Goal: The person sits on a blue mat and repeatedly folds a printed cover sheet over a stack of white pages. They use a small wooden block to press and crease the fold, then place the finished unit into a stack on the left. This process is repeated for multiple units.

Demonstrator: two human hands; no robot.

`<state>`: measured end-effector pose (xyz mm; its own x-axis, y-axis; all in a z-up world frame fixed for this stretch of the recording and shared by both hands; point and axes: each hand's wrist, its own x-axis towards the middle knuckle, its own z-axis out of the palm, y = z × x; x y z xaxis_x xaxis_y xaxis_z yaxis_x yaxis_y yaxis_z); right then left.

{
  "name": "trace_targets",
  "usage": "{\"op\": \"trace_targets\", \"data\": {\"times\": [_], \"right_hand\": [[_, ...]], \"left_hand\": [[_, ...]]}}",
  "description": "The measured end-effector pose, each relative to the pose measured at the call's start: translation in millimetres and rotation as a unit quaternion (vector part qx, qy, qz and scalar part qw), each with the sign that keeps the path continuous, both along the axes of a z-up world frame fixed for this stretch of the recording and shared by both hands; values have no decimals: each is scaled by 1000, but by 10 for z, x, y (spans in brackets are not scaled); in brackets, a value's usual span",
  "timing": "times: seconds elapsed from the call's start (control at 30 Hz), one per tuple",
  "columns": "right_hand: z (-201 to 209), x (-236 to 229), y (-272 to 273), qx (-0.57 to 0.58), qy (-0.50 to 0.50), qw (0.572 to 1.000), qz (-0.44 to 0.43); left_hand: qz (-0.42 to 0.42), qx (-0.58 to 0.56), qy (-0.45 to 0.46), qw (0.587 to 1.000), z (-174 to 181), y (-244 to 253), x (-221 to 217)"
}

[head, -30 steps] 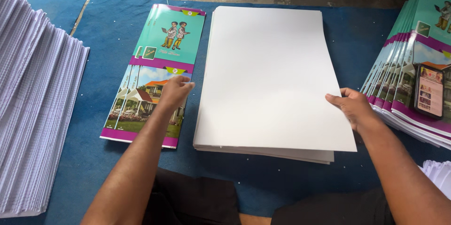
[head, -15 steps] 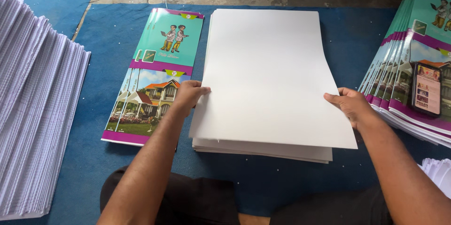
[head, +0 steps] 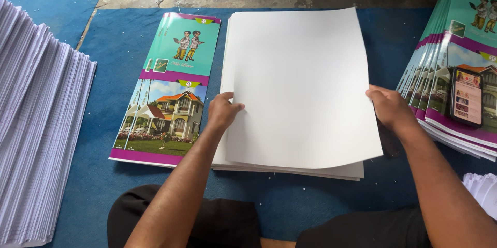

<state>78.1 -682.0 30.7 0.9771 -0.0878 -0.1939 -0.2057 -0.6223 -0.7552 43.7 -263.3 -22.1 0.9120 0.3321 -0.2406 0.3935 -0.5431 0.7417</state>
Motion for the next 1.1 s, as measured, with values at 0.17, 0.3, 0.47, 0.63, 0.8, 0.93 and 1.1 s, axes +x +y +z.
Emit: {"op": "trace_targets", "data": {"times": [0.17, 0.3, 0.47, 0.63, 0.8, 0.93, 1.1], "right_hand": [[248, -70, 70, 3, -32, 999, -5], [382, -173, 181, 4, -58, 998, 5], [494, -329, 413, -36, -70, 996, 31], [492, -392, 625, -74, -136, 982, 109], [350, -395, 758, -71, -107, 983, 135], [240, -388, 828, -117, -132, 968, 181], [137, -368, 973, -185, -129, 953, 201]], "left_hand": [[-17, 9, 27, 999, 33, -217, -4], [-17, -5, 48, 999, 71, -416, -45], [-53, 70, 3, 996, 201, -528, -104], [-92, 140, 58, 984, 377, -576, -132], [-88, 175, 24, 980, 345, -617, -66], [-155, 130, -68, 977, 123, -651, -20], [-142, 29, -34, 989, -129, -593, 104]]}}
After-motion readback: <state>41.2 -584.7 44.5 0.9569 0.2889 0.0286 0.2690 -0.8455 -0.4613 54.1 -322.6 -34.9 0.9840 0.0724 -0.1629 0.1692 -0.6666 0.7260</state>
